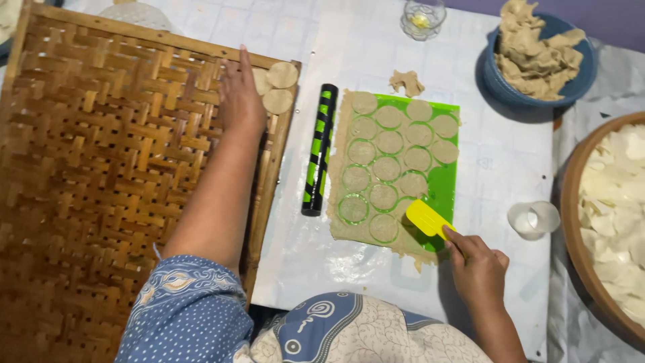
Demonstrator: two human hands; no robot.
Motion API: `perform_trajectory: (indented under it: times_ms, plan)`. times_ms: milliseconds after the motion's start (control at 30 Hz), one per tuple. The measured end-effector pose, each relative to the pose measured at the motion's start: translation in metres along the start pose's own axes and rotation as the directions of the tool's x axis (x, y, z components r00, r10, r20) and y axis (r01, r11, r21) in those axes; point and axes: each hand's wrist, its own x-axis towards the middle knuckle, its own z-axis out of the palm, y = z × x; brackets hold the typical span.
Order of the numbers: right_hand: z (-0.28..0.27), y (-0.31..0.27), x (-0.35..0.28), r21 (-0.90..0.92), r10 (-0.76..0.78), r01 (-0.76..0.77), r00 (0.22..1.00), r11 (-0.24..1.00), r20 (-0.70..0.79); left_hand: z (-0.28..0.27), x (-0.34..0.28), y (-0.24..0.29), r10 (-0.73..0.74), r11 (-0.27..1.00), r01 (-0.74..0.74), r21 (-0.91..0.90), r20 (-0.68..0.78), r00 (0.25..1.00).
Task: Preparing circular dough pieces using a cutter and rolling pin.
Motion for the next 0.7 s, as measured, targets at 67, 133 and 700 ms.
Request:
perform_trajectory:
  times_ms: [67, 133, 700]
  plan:
    - [-0.004, 0.002, 0.0, -0.006, 0.041, -0.041, 0.999, 0.999, -0.012, 0.013, -0.003, -0.006, 0.043, 0.999, -0.043, 0.006, -0.022, 0.999]
    - [-0.002, 0.009, 0.002, -0.011, 0.075, -0.075, 0.997, 0.997, -0.018, 0.015, -0.017, -0.004, 0.077, 0.997, -0.076, 0.014, -0.045, 0.996]
    - [0.03, 0.049, 0.116, -0.405, 0.089, -0.118, 0.992, 0.907, -0.089, 0.038, -0.194, 0.046, 0.413, 0.789, -0.454, -0.413, -0.191, 0.891]
